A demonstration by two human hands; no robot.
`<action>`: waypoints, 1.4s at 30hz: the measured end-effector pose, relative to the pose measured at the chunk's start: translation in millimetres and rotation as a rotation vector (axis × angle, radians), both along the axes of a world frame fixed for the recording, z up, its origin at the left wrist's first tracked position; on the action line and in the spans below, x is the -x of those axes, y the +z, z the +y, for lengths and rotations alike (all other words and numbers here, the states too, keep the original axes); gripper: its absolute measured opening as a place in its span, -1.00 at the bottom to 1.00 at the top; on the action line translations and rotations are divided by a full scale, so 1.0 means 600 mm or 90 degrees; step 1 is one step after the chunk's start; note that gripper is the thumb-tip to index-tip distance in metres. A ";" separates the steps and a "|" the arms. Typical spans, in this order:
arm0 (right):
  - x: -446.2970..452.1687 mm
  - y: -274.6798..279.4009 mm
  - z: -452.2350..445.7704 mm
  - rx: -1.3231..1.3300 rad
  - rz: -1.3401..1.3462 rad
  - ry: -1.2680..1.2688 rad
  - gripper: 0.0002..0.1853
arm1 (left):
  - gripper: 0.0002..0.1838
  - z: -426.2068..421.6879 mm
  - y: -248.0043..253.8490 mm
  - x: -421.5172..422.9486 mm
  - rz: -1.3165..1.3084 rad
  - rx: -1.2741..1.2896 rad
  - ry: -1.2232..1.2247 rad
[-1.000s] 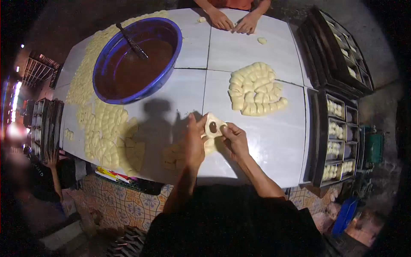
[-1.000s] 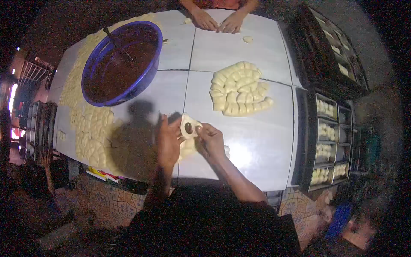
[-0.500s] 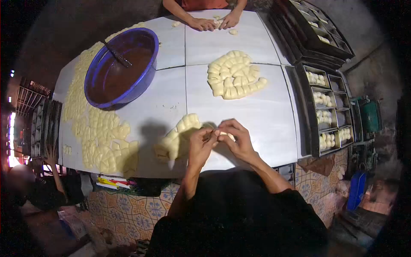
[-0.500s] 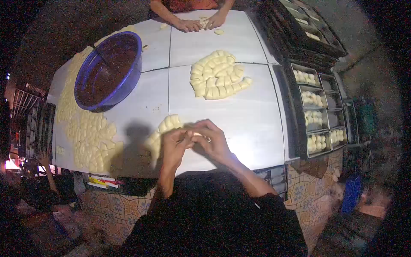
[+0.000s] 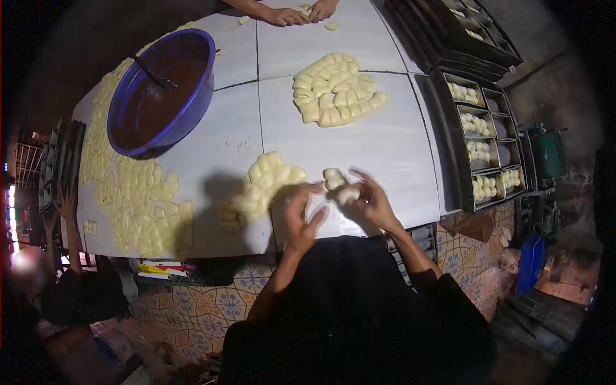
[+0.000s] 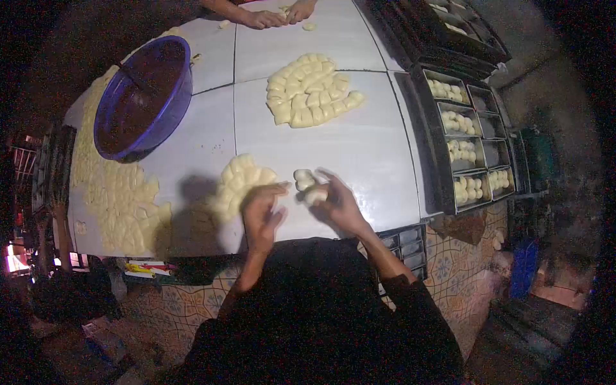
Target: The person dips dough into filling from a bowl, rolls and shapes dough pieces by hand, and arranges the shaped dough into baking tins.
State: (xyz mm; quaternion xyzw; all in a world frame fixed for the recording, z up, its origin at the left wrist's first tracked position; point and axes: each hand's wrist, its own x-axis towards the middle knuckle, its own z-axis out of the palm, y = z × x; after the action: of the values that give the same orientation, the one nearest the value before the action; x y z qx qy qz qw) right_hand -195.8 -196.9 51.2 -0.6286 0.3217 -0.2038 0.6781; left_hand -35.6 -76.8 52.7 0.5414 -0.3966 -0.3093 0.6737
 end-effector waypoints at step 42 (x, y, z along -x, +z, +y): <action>-0.145 0.082 0.025 0.268 -0.058 -0.035 -0.80 | -0.56 -0.017 0.011 -0.015 0.168 -0.009 0.158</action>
State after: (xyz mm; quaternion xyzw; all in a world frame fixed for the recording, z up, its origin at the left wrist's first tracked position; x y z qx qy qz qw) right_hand -108.9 -181.6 100.5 -0.7374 0.2578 -0.3135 0.5399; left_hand -26.6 -86.9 59.6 0.5456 -0.2327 -0.2950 0.7491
